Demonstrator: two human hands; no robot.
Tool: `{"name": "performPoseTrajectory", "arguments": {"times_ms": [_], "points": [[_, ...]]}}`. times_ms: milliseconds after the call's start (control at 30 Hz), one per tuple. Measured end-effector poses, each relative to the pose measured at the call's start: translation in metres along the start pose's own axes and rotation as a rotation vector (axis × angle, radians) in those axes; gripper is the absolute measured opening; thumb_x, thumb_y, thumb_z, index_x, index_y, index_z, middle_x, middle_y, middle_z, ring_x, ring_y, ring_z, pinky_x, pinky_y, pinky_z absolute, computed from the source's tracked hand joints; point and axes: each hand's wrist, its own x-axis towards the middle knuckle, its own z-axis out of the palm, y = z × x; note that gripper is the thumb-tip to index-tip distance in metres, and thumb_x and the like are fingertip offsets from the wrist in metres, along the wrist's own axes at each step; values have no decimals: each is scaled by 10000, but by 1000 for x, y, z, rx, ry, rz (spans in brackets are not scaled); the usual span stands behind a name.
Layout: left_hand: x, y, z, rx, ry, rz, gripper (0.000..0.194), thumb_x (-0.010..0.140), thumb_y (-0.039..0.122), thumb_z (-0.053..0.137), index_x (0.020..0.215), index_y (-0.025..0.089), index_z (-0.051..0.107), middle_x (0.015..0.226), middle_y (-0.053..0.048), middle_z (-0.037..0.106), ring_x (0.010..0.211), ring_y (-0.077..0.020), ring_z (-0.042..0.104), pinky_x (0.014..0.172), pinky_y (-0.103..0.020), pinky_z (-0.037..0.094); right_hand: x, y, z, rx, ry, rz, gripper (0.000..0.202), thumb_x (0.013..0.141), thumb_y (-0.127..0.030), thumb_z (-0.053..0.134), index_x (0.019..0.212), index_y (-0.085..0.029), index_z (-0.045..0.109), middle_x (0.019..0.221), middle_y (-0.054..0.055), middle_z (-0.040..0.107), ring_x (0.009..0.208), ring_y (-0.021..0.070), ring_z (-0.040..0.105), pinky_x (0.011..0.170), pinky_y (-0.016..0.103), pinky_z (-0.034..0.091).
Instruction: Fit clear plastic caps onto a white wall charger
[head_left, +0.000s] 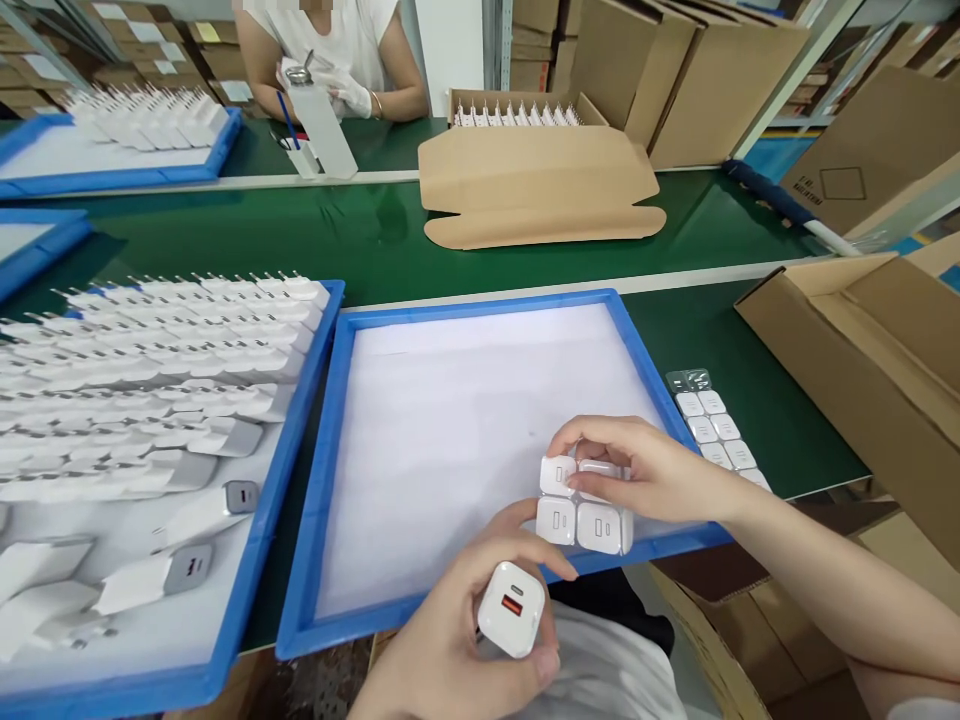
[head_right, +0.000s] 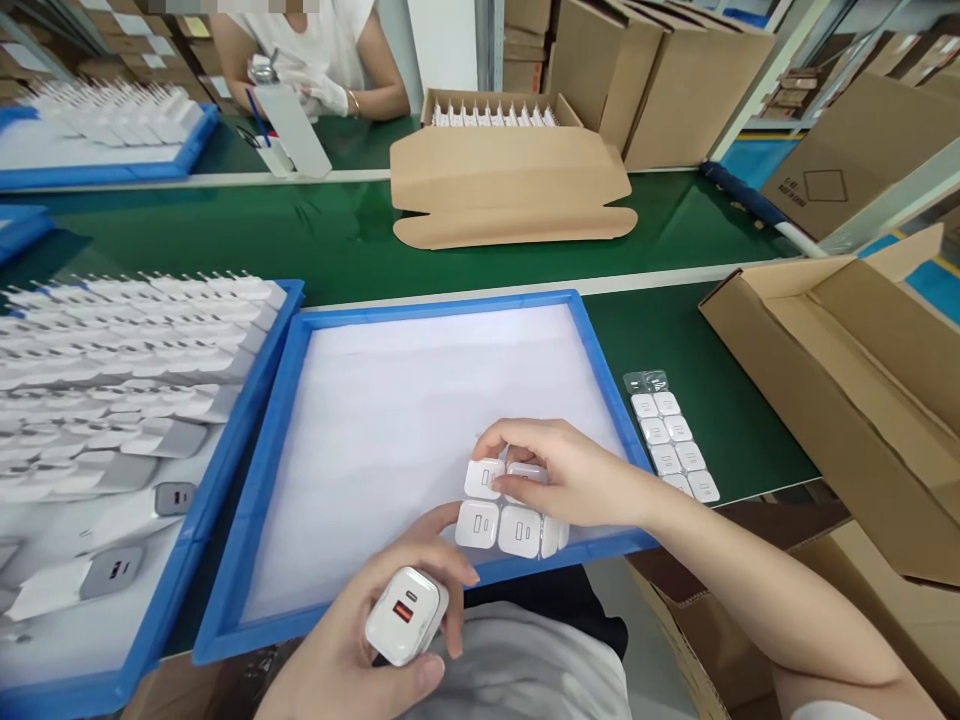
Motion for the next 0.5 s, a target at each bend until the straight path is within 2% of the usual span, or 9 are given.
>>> {"name": "performPoseTrajectory", "arguments": {"times_ms": [67, 133, 200, 233, 267, 333, 400, 500], "points": [[1, 0, -1, 53, 50, -4, 510, 755, 80, 659, 1245, 215, 620, 691, -19, 697, 1053, -283, 716, 989, -425, 543, 1, 0, 0, -50, -17, -55, 129, 948, -181, 606, 1069, -191, 649, 1001, 36, 692, 840, 132, 641, 734, 249, 505], [3, -1, -1, 184, 127, -21, 578, 747, 36, 639, 1296, 214, 616, 753, -37, 708, 1240, -294, 639, 1084, -444, 491, 2, 1, 2, -103, -17, -117, 148, 940, -185, 634, 1083, -184, 674, 1095, 67, 692, 991, 165, 657, 860, 284, 510], [5, -2, 1, 288, 163, -23, 639, 731, 21, 637, 1332, 234, 609, 1022, -85, 736, 1361, -288, 551, 1145, -444, 444, 4, 3, 4, -115, -21, -142, 163, 923, -223, 684, 1080, -181, 697, 1135, 82, 694, 1052, 183, 656, 918, 306, 506], [5, -3, 1, 321, 163, -21, 657, 723, 25, 644, 1341, 248, 610, 1190, -103, 704, 1380, -285, 534, 1153, -434, 441, 5, 4, 6, -100, -29, -129, 171, 912, -250, 707, 1068, -180, 708, 1115, 81, 706, 1033, 184, 663, 904, 307, 514], [6, -4, 1, 347, 159, -25, 669, 718, 30, 651, 1344, 262, 613, 1328, -109, 645, 1378, -281, 538, 1151, -420, 446, 5, 5, 8, -70, -40, -99, 174, 903, -277, 722, 1049, -181, 717, 1074, 74, 723, 992, 182, 674, 870, 303, 526], [6, -5, 2, 391, 158, -40, 684, 703, 26, 650, 1339, 279, 623, 1451, -102, 561, 1351, -271, 567, 1133, -391, 466, 6, 7, 12, 34, -53, -9, 174, 882, -308, 739, 999, -180, 726, 986, 58, 750, 919, 181, 693, 825, 303, 546], [6, -5, 3, 421, 167, -48, 691, 679, 6, 639, 1314, 279, 643, 1431, -90, 577, 1327, -266, 591, 1121, -371, 478, 8, 10, 15, 159, -21, 92, 160, 869, -328, 737, 898, -172, 715, 939, 58, 760, 883, 185, 710, 815, 310, 562], [8, -4, 7, 391, 136, -32, 676, 662, -5, 641, 1277, 274, 659, 1374, -69, 622, 1295, -258, 619, 1104, -345, 493, 10, 14, 16, 248, 57, 191, 247, 893, -386, 699, 784, -166, 674, 843, 55, 758, 799, 177, 717, 743, 297, 575]]}}
